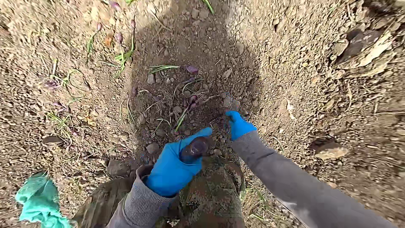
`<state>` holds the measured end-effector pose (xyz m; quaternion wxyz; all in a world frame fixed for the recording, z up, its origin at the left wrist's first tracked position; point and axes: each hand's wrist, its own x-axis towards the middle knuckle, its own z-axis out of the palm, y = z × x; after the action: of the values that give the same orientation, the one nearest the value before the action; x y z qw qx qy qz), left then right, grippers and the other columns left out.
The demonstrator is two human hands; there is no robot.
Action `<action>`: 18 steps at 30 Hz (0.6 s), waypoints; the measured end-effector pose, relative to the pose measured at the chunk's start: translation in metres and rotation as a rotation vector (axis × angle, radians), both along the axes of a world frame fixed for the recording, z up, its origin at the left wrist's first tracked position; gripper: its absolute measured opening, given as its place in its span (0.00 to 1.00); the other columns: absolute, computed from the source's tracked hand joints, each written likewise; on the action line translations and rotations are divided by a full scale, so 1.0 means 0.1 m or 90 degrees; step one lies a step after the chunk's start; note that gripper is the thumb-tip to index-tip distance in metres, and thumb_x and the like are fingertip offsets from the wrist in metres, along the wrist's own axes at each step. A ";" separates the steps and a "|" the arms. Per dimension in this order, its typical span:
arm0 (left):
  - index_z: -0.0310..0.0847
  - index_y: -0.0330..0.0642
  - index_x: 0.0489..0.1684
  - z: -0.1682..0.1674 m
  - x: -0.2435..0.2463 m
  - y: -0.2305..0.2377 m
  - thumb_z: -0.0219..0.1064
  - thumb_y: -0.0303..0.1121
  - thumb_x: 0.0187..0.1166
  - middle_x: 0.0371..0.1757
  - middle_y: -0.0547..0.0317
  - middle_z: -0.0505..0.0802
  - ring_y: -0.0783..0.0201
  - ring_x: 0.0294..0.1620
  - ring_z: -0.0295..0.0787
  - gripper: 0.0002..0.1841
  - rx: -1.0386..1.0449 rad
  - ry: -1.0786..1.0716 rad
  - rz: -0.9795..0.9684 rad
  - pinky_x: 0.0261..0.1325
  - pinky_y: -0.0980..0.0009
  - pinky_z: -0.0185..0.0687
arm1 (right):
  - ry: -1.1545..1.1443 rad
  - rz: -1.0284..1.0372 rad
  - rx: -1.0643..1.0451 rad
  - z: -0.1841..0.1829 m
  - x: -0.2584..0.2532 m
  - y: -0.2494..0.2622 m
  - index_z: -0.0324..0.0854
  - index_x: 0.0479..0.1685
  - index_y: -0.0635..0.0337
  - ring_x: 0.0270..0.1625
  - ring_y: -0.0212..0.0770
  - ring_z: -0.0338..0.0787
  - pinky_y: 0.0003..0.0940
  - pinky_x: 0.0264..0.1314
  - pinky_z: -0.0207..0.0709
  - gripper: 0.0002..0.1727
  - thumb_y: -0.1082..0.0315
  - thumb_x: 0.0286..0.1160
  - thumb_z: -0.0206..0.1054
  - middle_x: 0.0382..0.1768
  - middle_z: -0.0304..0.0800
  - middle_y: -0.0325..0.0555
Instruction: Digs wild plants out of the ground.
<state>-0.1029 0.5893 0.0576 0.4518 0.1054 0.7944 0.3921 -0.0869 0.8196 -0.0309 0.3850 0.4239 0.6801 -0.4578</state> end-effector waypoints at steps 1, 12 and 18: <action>0.91 0.48 0.56 -0.04 -0.01 0.26 0.78 0.26 0.66 0.38 0.63 0.94 0.71 0.34 0.88 0.18 -0.087 -0.059 0.012 0.38 0.67 0.86 | 0.022 0.115 0.056 0.24 0.23 -0.04 0.65 0.86 0.65 0.79 0.61 0.81 0.56 0.81 0.71 0.23 0.74 0.95 0.46 0.79 0.78 0.65; 0.87 0.39 0.57 0.60 -0.09 -0.17 0.74 0.22 0.57 0.44 0.68 0.95 0.77 0.42 0.92 0.23 0.053 -0.024 0.197 0.45 0.79 0.89 | -0.036 0.425 0.009 -0.38 0.76 -0.76 0.71 0.87 0.45 0.70 0.66 0.87 0.68 0.66 0.80 0.26 0.66 0.91 0.55 0.78 0.79 0.60; 0.79 0.60 0.79 -0.28 0.08 0.11 0.74 0.23 0.70 0.56 0.58 0.95 0.64 0.47 0.91 0.33 0.011 -0.114 0.066 0.52 0.58 0.88 | 0.061 0.404 0.183 0.01 0.95 -0.45 0.87 0.67 0.52 0.60 0.62 0.93 0.65 0.59 0.83 0.18 0.56 0.92 0.58 0.62 0.91 0.57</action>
<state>-0.0945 0.6001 0.0300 0.4991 0.0330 0.7517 0.4298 0.0085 0.7749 -0.0302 0.4124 0.2191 0.8528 -0.2340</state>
